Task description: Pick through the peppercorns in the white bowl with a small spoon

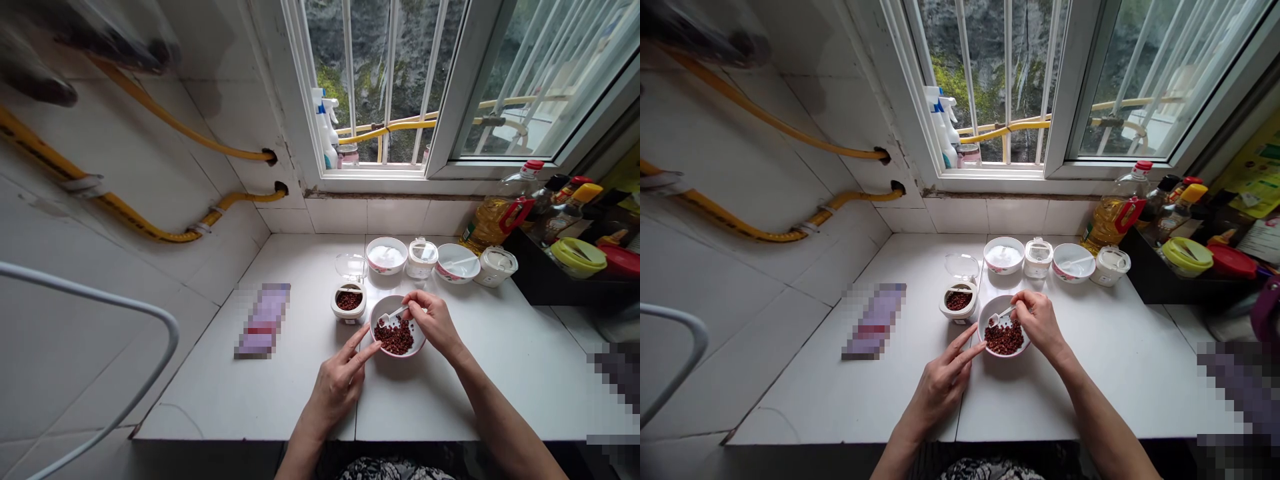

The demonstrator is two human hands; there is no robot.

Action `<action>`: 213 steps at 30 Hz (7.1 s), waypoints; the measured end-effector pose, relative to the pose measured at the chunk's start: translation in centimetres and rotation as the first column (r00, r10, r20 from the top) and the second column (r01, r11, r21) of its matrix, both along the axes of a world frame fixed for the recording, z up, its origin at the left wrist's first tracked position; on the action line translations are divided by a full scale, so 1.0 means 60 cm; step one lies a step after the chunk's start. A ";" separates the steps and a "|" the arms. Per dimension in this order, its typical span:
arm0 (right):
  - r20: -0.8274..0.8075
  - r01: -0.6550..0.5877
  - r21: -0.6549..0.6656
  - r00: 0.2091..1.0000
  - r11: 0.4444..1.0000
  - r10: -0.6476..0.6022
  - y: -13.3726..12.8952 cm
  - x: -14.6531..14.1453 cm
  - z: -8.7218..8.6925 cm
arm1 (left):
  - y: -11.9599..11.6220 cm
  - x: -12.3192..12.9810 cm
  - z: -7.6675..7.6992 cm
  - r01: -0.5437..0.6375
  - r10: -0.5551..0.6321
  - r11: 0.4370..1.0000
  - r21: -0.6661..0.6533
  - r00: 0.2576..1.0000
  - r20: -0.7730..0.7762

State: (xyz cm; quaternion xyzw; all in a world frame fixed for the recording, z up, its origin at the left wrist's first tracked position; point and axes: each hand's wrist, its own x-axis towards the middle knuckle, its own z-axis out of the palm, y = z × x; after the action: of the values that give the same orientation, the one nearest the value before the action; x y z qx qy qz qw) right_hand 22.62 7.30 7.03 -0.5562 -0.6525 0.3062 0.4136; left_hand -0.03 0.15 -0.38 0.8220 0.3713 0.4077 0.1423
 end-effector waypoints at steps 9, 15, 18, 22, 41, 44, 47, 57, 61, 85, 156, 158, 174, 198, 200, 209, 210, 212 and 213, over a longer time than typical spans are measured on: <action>-0.091 0.011 -0.062 0.996 0.998 -0.017 0.003 0.006 0.001 | 0.000 0.000 0.001 -0.008 0.008 1.000 -0.002 1.000 -0.006; -0.182 0.005 -0.130 0.983 0.992 -0.028 0.003 0.009 0.005 | -0.001 -0.001 0.002 -0.004 0.004 1.000 -0.001 1.000 -0.013; -0.203 0.012 -0.133 0.978 0.991 -0.039 0.004 0.010 0.004 | 0.000 0.000 0.001 -0.007 0.007 1.000 0.003 1.000 -0.015; -0.270 -0.002 -0.125 0.962 0.992 -0.032 0.006 0.006 0.005 | 0.000 0.000 0.001 0.008 -0.008 1.000 0.010 1.000 0.003; 0.074 -0.047 0.439 0.997 0.897 0.015 -0.011 -0.027 0.019 | 0.001 -0.001 0.000 -0.005 0.005 1.000 0.005 1.000 -0.006; 0.114 0.020 0.353 0.991 0.935 -0.064 -0.007 -0.002 0.014 | 0.001 -0.001 0.001 -0.013 0.013 1.000 0.007 1.000 -0.018; 0.239 -0.022 0.322 0.969 0.947 -0.059 -0.004 0.010 0.000 | 0.000 -0.002 0.002 -0.013 0.013 1.000 0.010 1.000 -0.027; 0.163 -0.068 0.153 0.986 0.986 0.043 -0.006 -0.011 -0.010 | -0.001 -0.001 0.002 -0.016 0.017 1.000 0.006 1.000 -0.024; -0.097 -0.032 -0.041 0.995 0.999 0.028 -0.005 -0.001 0.004 | -0.001 -0.001 0.001 -0.008 0.008 1.000 -0.004 1.000 -0.010; -0.233 -0.010 -0.146 0.972 0.989 -0.025 -0.003 0.001 0.009 | 0.000 -0.001 -0.001 -0.008 0.008 1.000 0.015 1.000 -0.016; 0.006 -0.031 -0.008 1.000 0.999 0.031 0.000 0.003 -0.004 | -0.001 0.000 0.001 0.002 -0.002 1.000 -0.015 1.000 0.009; 0.119 -0.053 0.079 0.992 0.995 0.044 0.000 0.000 -0.009 | -0.001 0.000 0.002 0.005 -0.005 1.000 -0.008 1.000 0.009; -0.120 -0.049 -0.093 0.992 0.994 0.038 -0.005 0.002 0.011 | -0.001 -0.001 0.001 -0.013 0.013 1.000 -0.003 1.000 -0.009; -0.447 -0.094 -0.208 0.894 0.974 -0.009 0.001 -0.003 0.012 | 0.000 0.000 0.000 0.010 -0.010 1.000 0.007 1.000 0.011; -0.463 -0.069 -0.170 0.886 0.983 -0.018 -0.001 -0.007 0.015 | 0.000 0.000 0.001 0.012 -0.012 1.000 0.003 1.000 0.014; -0.192 -0.059 0.235 0.976 0.970 0.106 -0.014 -0.047 0.000 | -0.001 0.001 0.004 0.013 -0.013 1.000 -0.002 1.000 0.012; -0.097 -0.091 0.310 0.987 0.946 0.127 -0.014 -0.049 -0.001 | -0.001 0.002 0.004 0.011 -0.011 1.000 -0.001 1.000 0.011; 0.081 -0.178 0.429 0.984 0.885 0.158 -0.013 -0.051 -0.002 | -0.001 0.002 0.004 0.007 -0.007 1.000 0.004 1.000 0.010; 0.141 -0.210 0.467 0.977 0.859 0.163 -0.013 -0.051 -0.002 | -0.001 0.002 0.004 0.005 -0.005 1.000 0.005 1.000 0.008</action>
State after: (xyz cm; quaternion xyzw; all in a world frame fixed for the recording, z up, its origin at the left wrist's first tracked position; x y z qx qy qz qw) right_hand 19.58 6.54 6.93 -0.3848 -0.7779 0.1464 0.4747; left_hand 0.06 0.08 -0.11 0.8217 0.3677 0.4114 0.1428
